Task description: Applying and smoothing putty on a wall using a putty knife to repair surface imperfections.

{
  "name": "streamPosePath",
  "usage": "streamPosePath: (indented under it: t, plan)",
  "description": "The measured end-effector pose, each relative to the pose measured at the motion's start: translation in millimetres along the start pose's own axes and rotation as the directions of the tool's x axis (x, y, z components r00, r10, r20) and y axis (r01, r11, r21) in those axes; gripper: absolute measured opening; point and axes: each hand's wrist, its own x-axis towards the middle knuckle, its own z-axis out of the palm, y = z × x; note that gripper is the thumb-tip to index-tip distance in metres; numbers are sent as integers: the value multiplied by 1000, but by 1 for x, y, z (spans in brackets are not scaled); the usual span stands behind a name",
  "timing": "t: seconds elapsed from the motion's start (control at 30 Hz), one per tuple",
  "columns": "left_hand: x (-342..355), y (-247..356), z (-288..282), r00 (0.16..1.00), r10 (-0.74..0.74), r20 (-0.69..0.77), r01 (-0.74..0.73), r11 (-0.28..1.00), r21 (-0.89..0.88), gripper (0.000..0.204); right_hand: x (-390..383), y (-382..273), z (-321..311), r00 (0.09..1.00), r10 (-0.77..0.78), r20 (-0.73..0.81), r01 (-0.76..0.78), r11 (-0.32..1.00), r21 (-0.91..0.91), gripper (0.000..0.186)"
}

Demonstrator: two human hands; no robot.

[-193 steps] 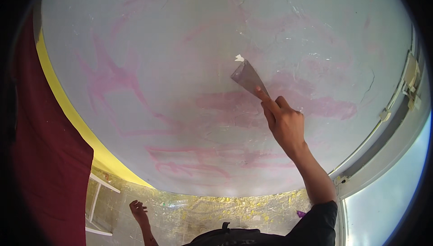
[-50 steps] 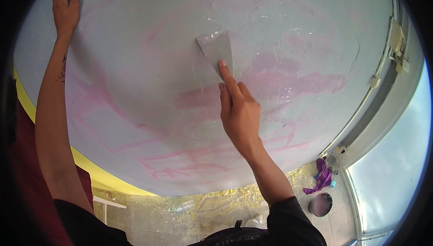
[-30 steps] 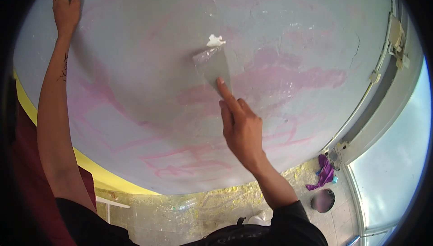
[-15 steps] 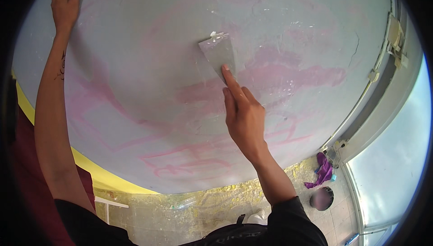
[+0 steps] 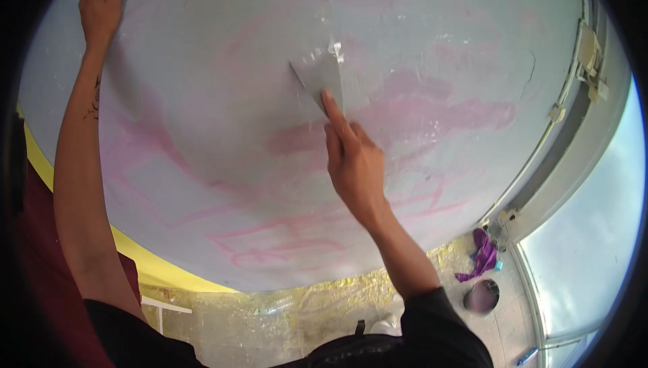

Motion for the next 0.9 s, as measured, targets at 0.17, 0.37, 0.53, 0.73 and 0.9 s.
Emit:
streamPosePath:
  t: [0.17,0.37,0.53,0.73,0.9]
  plan:
    - [-1,-4,3,999,11,-43,-10,1000,22,41,-8,-7,-9,998,-14,-61,16,999,36,51]
    - [1,-1,9,996,24,-85,-22,999,24,35,-1,0,-4,998,-20,-65,19,999,-26,50]
    - [-3,-2,12,993,93,-76,-86,991,101,32,-13,-7,0,999,17,-50,-19,999,-34,48]
    - [1,-3,8,995,54,-80,-51,998,40,38,19,-22,-8,998,-8,-67,3,997,-76,50]
    - [-11,-37,19,994,-30,-101,55,966,254,47,-3,2,3,999,-27,-39,26,999,-42,55]
